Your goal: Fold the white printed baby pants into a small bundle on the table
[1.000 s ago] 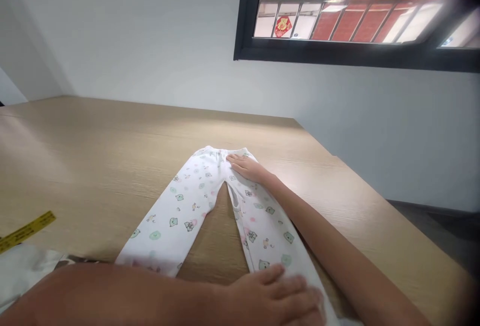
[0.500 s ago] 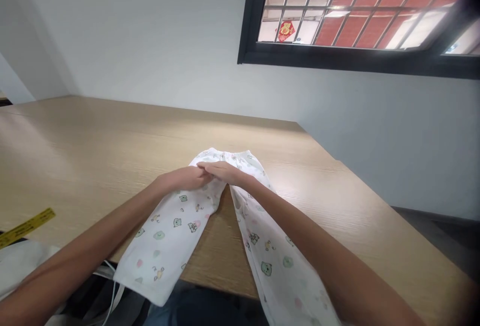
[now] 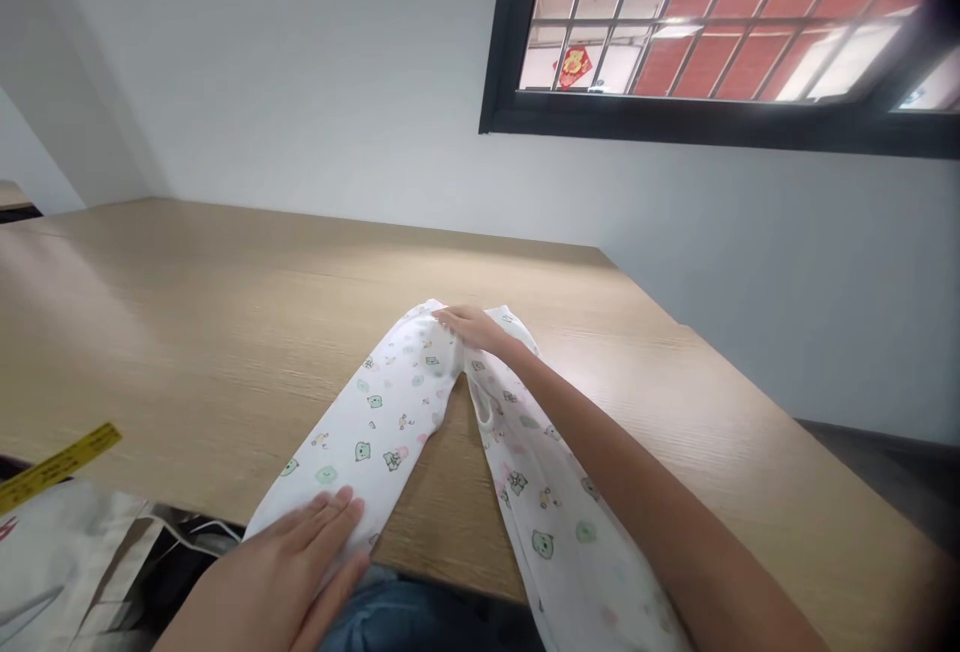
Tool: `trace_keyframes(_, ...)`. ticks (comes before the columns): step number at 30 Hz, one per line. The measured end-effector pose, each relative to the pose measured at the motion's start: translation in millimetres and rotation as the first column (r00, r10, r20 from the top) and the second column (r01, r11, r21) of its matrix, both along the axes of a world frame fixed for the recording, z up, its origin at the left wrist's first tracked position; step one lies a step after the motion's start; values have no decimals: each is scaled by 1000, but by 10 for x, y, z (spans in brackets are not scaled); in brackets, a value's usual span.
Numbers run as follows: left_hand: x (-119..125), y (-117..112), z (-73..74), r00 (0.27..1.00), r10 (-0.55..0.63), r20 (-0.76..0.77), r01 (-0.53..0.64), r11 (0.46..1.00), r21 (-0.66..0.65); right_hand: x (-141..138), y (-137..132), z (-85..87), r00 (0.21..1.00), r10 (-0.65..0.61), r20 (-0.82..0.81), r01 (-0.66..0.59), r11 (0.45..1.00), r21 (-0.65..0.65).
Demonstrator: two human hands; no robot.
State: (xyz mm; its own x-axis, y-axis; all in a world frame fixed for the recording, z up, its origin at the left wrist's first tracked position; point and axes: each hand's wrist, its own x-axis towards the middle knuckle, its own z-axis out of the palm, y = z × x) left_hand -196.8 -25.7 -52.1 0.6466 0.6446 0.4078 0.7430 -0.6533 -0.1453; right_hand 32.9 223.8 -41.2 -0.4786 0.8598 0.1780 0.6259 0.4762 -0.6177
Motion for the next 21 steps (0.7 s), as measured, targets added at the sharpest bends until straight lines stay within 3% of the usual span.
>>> trace_keyframes(3, 286, 94, 89, 991, 86, 101, -86, 996, -3, 396, -105, -23, 985, -129, -110, 137, 989, 64)
trace_keyframes(5, 623, 126, 72, 971, 49, 236, -52, 999, 10, 691, -181, -82, 964, -215, -159, 230, 970, 80)
trace_keyframes(9, 1535, 87, -146, 821, -260, 508, 178, 962, 206, 1105, -286, -193, 925, -317, -209, 327, 945, 17)
trace_keyframes(13, 2269, 43, -434, 745, -289, 601, 88, 936, 340, 1182, -321, -176, 902, -354, -246, 340, 935, -101)
trace_keyframes(15, 2405, 53, -532, 760, -295, 580, 75, 925, 373, 1157, -337, -136, 900, -352, -256, 318, 934, -166)
trace_keyframes(17, 2397, 76, -570, 792, -337, 509, 134, 909, 394, 1122, -361, -97, 894, -348, -283, 291, 930, -226)
trace_keyframes(21, 2226, 100, -491, 819, -365, 443, 188, 900, 394, 1046, -419, -37, 854, -373, -362, 263, 911, -317)
